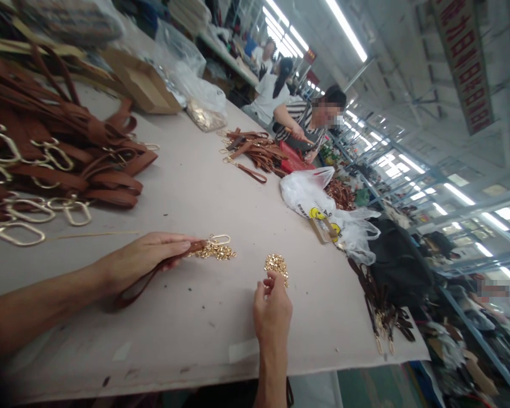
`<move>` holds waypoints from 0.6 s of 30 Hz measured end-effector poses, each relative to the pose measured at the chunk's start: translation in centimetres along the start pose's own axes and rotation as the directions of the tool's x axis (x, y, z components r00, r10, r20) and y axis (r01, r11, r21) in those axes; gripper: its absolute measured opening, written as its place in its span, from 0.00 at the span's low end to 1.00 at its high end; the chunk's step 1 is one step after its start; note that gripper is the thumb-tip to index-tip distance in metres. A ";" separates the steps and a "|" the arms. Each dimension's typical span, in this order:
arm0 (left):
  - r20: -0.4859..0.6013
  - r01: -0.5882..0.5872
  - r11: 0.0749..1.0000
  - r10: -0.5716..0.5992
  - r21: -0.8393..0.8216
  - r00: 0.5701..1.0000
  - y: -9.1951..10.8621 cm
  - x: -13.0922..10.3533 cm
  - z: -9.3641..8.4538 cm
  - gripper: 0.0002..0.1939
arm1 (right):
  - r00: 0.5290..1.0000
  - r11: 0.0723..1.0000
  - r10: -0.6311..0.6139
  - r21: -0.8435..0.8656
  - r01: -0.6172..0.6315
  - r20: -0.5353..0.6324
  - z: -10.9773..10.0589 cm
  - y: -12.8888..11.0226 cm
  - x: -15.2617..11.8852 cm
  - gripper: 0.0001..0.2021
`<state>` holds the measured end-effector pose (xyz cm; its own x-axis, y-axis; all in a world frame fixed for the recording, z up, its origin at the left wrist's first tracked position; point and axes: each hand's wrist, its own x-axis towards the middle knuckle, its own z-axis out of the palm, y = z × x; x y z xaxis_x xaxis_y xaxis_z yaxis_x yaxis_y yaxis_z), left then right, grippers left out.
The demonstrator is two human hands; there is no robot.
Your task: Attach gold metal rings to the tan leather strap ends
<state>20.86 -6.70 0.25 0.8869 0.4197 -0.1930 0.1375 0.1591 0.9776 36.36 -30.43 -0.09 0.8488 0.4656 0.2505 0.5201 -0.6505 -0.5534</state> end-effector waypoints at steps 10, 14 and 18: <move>0.212 -0.035 0.995 0.013 0.098 0.977 -0.2 -1.0 3.1 0.17 | 0.990 0.894 -0.113 -0.428 0.137 0.081 -0.5 5.2 -1.5 0.12; 0.280 -0.026 0.994 -0.004 0.102 0.960 0.9 -0.7 6.3 0.16 | 0.986 0.848 -0.142 -0.502 0.169 0.093 -0.5 4.7 -0.9 0.11; 0.253 0.000 0.997 -0.019 0.074 0.967 0.5 0.4 8.5 0.17 | 0.994 0.904 -0.102 -0.412 0.111 0.043 -0.5 5.3 -0.3 0.10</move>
<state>25.04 -14.05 1.33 0.9668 0.1773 -0.1840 0.1697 0.0926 0.9811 38.87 -34.31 -2.72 0.7866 0.5550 0.2707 0.6033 -0.7841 -0.1457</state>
